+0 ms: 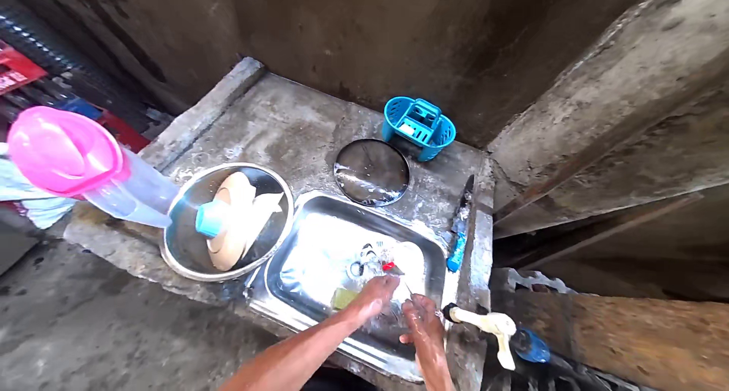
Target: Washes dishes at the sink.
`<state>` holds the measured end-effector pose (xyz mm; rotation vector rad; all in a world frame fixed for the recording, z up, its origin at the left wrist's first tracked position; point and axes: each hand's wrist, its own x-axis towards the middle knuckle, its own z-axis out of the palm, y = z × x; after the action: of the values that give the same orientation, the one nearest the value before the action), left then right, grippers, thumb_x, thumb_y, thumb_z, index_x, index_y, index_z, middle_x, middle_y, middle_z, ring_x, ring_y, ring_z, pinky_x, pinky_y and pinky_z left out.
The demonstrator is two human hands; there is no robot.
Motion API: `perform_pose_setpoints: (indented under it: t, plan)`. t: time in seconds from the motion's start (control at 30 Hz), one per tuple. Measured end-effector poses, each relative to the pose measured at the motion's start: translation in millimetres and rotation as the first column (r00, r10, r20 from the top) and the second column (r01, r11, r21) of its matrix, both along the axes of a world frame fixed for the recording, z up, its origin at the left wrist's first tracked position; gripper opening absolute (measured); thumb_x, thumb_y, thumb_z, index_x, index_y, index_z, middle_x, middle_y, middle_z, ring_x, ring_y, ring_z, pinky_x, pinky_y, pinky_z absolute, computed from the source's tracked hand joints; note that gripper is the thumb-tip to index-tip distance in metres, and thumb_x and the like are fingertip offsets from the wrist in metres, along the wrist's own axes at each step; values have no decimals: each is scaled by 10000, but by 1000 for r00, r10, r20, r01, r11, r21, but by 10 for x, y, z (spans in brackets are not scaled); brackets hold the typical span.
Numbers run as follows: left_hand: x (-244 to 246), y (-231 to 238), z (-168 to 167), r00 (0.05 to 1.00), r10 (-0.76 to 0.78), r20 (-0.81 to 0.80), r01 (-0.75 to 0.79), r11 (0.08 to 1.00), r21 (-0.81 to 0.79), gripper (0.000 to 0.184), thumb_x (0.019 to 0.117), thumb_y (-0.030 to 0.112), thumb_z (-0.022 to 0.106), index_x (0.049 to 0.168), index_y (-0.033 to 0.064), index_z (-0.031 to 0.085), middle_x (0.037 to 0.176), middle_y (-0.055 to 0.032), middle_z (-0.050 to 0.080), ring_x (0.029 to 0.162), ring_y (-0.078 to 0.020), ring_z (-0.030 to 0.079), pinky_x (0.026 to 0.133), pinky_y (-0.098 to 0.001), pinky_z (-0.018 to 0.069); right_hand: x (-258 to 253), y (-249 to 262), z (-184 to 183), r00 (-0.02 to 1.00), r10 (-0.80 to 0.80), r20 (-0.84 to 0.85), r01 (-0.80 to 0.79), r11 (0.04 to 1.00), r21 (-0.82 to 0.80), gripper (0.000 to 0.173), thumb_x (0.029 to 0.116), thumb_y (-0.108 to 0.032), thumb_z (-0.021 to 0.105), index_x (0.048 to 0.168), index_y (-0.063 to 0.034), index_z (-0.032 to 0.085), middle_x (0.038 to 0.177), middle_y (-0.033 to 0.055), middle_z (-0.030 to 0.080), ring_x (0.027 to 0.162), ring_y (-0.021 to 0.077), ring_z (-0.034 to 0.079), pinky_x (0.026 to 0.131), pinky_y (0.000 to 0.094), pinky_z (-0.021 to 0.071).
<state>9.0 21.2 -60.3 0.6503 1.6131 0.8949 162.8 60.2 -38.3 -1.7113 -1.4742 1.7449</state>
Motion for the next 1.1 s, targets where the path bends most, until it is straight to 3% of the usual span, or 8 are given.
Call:
perform_pose_setpoints:
  t: [0.07, 0.13, 0.27, 0.37, 0.47, 0.63, 0.83, 1.1]
  plan:
    - [-307, -267, 511, 844, -175, -507, 218, 976, 27, 499, 1029, 366, 540, 1457, 110, 562, 1499, -135, 540, 1410, -284, 492, 1176, -507, 391, -90, -41, 7, 994, -24, -102, 22, 999, -26, 409, 959, -170, 664, 1334, -37, 567, 1125, 176, 663, 728, 250, 674, 501, 400, 556]
    - [-711, -577, 861, 508, 106, -855, 229, 940, 253, 410, 964, 288, 628, 1340, 134, 680, 1482, -154, 566, 1427, -373, 470, 1187, -579, 351, -270, -68, 102, 982, 18, -190, -27, 999, -42, 411, 972, -167, 635, 1352, -40, 543, 1136, 163, 672, 717, 232, 681, 496, 374, 554]
    - [-1872, -1025, 1251, 68, 105, -992, 101, 989, 112, 476, 954, 381, 623, 1331, 93, 662, 1511, -231, 504, 1443, -499, 387, 1163, -728, 242, -911, -80, 442, 922, 250, -296, -225, 967, 116, 577, 886, -158, 697, 1414, -35, 501, 1306, 154, 641, 903, 236, 709, 610, 381, 604]
    - [-2410, -1194, 1269, 107, -23, -994, -3, 1000, -24, 512, 966, 423, 620, 1344, 77, 641, 1528, -233, 479, 1445, -491, 384, 1157, -748, 209, -1550, -81, 736, 866, 448, -223, -357, 865, 351, 602, 866, -215, 742, 1400, -28, 537, 1259, 130, 648, 962, 178, 684, 781, 352, 603]
    - [-2670, -1302, 1251, 138, 28, -990, -1, 1000, 29, 405, 991, 354, 593, 1277, 80, 677, 1485, -206, 532, 1377, -454, 485, 1139, -680, 319, -2076, -111, 916, 816, 565, -120, -450, 752, 482, 639, 865, -320, 740, 1414, -50, 555, 1339, 152, 618, 1111, 212, 655, 932, 400, 565]
    - [-2914, -1460, 1144, 248, 130, -960, -10, 991, 132, 423, 982, 431, 539, 1158, 101, 736, 1448, -186, 566, 1333, -403, 534, 1101, -585, 420, -2684, -101, 980, 761, 638, 115, -589, 606, 536, 649, 874, -448, 703, 1421, -125, 576, 1375, 131, 610, 1177, 250, 646, 971, 475, 549]
    - [-2897, -1445, 1137, 208, 113, -972, -12, 994, 113, 402, 977, 421, 539, 1105, 106, 754, 1430, -176, 586, 1325, -402, 542, 1086, -581, 431, -2857, -1, 1075, 733, 626, 269, -653, 533, 539, 630, 887, -474, 681, 1438, -192, 568, 1335, 111, 631, 1113, 266, 670, 909, 506, 561]
    - [-2758, -1152, 1389, -1, -306, -952, 11, 952, -306, 338, 963, 100, 572, 1262, -13, 679, 1509, -260, 501, 1464, -457, 386, 1190, -713, 188, -2774, 105, 1023, 789, 569, 232, -582, 570, 580, 645, 873, -491, 684, 1429, -183, 576, 1332, 104, 634, 1105, 247, 671, 907, 488, 565]
